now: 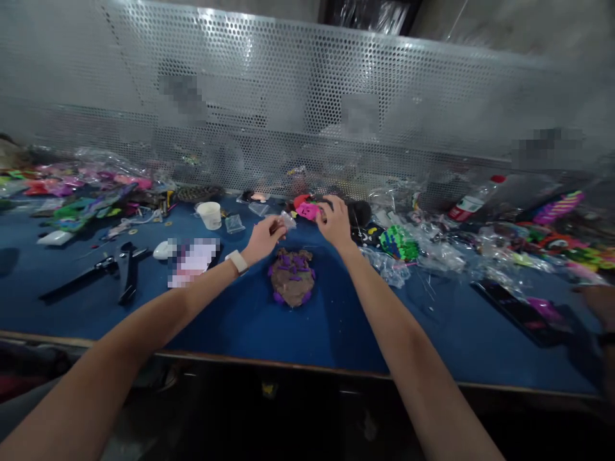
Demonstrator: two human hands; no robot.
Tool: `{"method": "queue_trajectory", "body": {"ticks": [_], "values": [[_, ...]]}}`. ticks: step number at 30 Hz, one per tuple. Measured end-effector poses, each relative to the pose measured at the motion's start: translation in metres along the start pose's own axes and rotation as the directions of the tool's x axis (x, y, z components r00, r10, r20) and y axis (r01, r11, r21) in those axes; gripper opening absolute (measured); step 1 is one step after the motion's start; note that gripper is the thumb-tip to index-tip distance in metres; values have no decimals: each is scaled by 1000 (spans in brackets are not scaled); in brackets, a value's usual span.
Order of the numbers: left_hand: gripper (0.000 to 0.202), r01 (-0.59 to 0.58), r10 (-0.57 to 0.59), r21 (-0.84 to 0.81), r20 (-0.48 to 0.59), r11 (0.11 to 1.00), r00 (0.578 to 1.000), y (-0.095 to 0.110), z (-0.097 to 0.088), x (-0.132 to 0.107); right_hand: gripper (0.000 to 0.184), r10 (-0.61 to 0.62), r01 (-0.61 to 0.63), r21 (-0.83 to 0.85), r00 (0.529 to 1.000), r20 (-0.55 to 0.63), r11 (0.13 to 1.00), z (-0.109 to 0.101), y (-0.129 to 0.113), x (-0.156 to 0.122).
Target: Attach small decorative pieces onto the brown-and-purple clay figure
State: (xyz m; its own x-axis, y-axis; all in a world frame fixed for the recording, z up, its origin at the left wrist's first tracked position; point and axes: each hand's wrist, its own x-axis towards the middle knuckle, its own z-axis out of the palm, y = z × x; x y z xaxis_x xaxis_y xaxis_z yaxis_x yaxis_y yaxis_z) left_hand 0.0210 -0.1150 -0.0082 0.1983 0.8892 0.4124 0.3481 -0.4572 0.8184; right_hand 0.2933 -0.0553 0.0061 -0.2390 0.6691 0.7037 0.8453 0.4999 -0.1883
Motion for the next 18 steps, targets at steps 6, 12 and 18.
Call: {"method": "queue_trajectory", "body": {"ticks": [6, 12, 18], "values": [[21, -60, 58, 92, 18, 994, 998, -2, -10, -19, 48, -40, -98, 518, 968, 248, 850, 10, -64, -3], [18, -151, 147, 37, 91, 988, 985, -6, -14, -13, 44, 9, -136, 563, 975, 223, 815, -18, -81, -30], [36, -156, 155, 23, 49, 987, 987, -5, -5, -15, 35, 94, -150, 500, 986, 136, 853, -23, -73, -56]]}}
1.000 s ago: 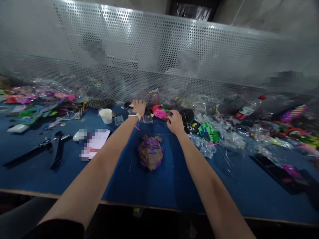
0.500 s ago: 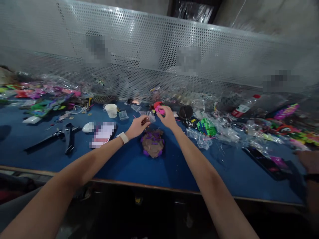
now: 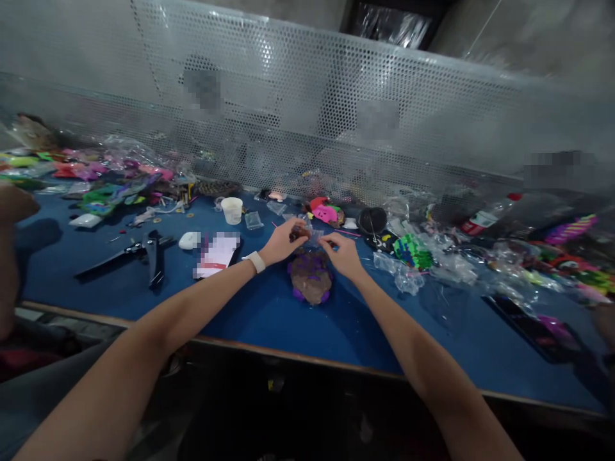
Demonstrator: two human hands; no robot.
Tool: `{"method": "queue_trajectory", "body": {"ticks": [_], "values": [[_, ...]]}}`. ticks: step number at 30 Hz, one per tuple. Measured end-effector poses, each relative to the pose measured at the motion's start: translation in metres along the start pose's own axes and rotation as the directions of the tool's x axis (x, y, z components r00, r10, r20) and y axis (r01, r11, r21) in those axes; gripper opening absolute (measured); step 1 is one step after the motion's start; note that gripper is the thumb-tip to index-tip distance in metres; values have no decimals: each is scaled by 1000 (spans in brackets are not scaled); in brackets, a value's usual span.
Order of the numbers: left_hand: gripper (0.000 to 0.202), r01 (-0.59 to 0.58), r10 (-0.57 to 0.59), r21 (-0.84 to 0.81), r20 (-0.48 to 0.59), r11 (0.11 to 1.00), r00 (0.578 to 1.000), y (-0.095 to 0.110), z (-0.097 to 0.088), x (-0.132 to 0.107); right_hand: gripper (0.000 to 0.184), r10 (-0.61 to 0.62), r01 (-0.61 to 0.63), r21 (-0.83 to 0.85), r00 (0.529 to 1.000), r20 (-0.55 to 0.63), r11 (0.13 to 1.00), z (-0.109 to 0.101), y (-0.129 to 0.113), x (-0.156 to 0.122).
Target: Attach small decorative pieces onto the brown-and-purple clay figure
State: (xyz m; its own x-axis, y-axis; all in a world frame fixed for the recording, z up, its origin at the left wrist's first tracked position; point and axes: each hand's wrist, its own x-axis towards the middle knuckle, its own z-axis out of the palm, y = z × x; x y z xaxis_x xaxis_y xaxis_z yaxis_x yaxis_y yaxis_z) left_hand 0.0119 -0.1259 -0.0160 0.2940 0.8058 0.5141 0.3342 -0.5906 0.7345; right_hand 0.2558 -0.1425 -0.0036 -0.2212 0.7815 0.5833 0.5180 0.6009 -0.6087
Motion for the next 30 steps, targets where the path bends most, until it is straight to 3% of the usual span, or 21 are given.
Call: {"method": "queue_trajectory", "body": {"ticks": [4, 8, 14, 18, 20, 23, 25, 26, 28, 30], "values": [[36, -114, 161, 318, -125, 941, 979, 10, -1, -6, 33, 22, -19, 31, 995, -97, 999, 8, -7, -5], [18, -228, 252, 541, 30, 810, 967, 26, 0, -14, 34, 17, -8, 73, 993, -118, 997, 14, -21, -8], [23, -292, 235, 577, 174, 763, 956, 41, 7, -19, 41, -1, 9, 91, 996, -90, 996, 17, -25, -11], [24, -351, 216, 645, 281, 679, 935, 54, -5, -13, 39, -93, 92, -9, 993, -77, 996, 14, -25, -11], [26, -324, 159, 728, 288, 603, 944, 60, -20, -11, 36, -160, 154, -93, 985, -63, 984, 12, -27, -11], [31, -26, -72, 877, 69, 480, 995, 60, -56, -15, 33, -218, 210, -185, 976, -22, 960, 10, -31, -12], [40, 191, -266, 904, -90, 382, 960, 54, -85, -22, 31, -265, 260, -196, 964, -2, 946, 11, -33, -13], [47, 251, -358, 899, -116, 359, 927, 50, -100, -27, 31, -296, 291, -191, 955, 0, 938, 12, -33, -13], [60, 308, -503, 876, -89, 372, 860, 40, -126, -35, 29, -354, 347, -180, 935, -6, 920, 15, -34, -13], [77, 305, -567, 879, -49, 366, 822, 30, -144, -41, 27, -383, 375, -181, 924, -9, 909, 16, -34, -12]]}}
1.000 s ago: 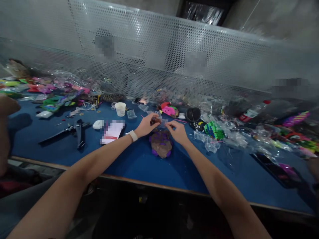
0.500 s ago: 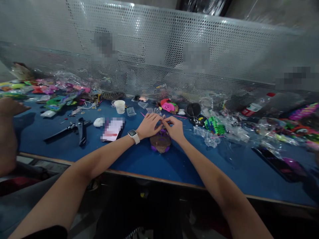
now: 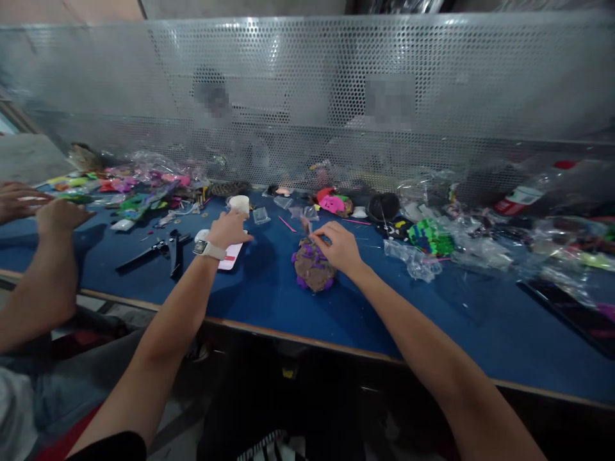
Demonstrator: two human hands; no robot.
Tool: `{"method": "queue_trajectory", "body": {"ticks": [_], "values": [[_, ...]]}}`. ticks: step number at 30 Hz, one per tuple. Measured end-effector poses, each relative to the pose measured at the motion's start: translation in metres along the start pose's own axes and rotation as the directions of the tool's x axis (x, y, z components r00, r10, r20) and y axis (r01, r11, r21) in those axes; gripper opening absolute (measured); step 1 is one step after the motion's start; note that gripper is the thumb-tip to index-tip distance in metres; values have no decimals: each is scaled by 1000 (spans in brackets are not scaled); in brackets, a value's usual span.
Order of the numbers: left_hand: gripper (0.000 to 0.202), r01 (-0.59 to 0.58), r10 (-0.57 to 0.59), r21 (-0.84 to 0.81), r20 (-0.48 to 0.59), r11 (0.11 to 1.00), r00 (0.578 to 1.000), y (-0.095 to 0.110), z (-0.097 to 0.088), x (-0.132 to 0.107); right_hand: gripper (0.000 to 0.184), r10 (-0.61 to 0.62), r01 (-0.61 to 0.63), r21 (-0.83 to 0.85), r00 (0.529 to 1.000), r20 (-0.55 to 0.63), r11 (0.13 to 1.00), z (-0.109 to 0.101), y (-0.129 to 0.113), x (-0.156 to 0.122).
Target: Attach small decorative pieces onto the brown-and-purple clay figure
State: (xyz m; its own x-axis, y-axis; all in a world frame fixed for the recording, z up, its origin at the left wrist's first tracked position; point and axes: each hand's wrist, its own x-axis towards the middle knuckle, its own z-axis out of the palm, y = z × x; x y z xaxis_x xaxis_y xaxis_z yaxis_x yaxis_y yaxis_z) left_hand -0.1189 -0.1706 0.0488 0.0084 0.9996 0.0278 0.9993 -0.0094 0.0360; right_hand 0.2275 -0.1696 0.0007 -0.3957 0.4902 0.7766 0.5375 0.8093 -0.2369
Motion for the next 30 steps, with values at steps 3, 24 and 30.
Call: {"method": "queue_trajectory", "body": {"ticks": [3, 24, 30], "values": [[94, 24, -28, 35, 130, 999, 991, -14, 2, 3, 27, -17, 18, -13, 1000, 4, 1000, 2, 0, 0], [71, -169, 164, -17, -176, 985, 971, 30, 10, -3, 19, 138, -126, 206, 990, -44, 970, 8, -8, 0], [59, -252, 217, -91, -291, 963, 932, 58, 15, -4, 20, 136, -132, 200, 991, -6, 971, 8, -11, -1]]}}
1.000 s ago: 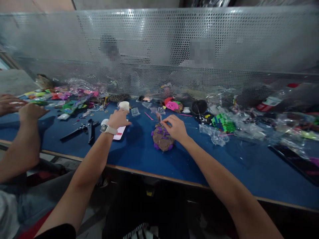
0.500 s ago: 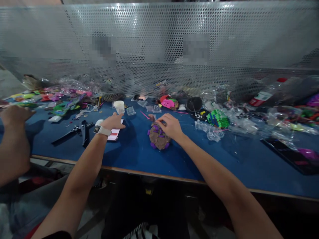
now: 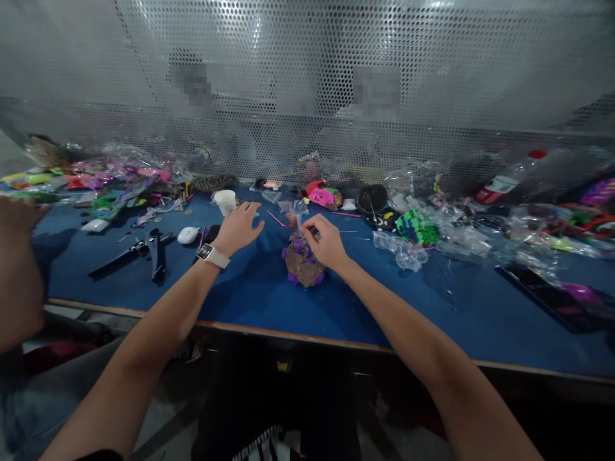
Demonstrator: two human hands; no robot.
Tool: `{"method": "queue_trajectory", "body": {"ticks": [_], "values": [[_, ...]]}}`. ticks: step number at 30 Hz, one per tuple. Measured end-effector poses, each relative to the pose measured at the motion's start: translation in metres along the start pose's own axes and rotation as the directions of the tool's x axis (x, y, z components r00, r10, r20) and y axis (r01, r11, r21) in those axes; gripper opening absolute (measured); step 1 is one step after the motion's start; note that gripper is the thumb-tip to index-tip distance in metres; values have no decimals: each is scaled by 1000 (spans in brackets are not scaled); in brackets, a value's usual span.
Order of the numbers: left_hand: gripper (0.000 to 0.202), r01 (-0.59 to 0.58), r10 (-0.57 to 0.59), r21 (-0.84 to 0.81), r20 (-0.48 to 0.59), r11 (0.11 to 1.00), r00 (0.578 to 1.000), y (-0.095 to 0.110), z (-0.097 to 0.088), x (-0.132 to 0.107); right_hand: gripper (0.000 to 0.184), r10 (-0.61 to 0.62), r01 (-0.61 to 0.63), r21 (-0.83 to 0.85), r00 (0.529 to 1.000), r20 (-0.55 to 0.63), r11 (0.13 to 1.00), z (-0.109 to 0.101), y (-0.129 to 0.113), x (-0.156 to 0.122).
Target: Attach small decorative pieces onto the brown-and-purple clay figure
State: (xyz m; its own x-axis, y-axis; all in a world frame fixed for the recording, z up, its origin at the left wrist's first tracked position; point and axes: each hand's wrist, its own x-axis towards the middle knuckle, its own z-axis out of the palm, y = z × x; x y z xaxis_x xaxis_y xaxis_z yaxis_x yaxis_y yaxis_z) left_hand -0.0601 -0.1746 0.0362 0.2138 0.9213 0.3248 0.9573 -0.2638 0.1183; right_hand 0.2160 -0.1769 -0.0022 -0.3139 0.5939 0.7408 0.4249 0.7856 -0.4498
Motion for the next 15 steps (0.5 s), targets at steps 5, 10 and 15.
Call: {"method": "queue_trajectory", "body": {"ticks": [5, 10, 15], "values": [[55, 203, -214, 147, 64, 968, 975, -7, -14, -6, 18, 33, -30, -48, 997, 72, 998, 0, -4, -2], [62, 384, -450, 289, 213, 877, 867, -44, -23, -8, 18, 64, -60, -51, 994, 85, 997, -1, -6, -3], [77, 371, -437, 255, 287, 893, 853, -54, -15, -4, 19, 36, -31, -55, 996, 82, 998, -1, -7, -3]]}}
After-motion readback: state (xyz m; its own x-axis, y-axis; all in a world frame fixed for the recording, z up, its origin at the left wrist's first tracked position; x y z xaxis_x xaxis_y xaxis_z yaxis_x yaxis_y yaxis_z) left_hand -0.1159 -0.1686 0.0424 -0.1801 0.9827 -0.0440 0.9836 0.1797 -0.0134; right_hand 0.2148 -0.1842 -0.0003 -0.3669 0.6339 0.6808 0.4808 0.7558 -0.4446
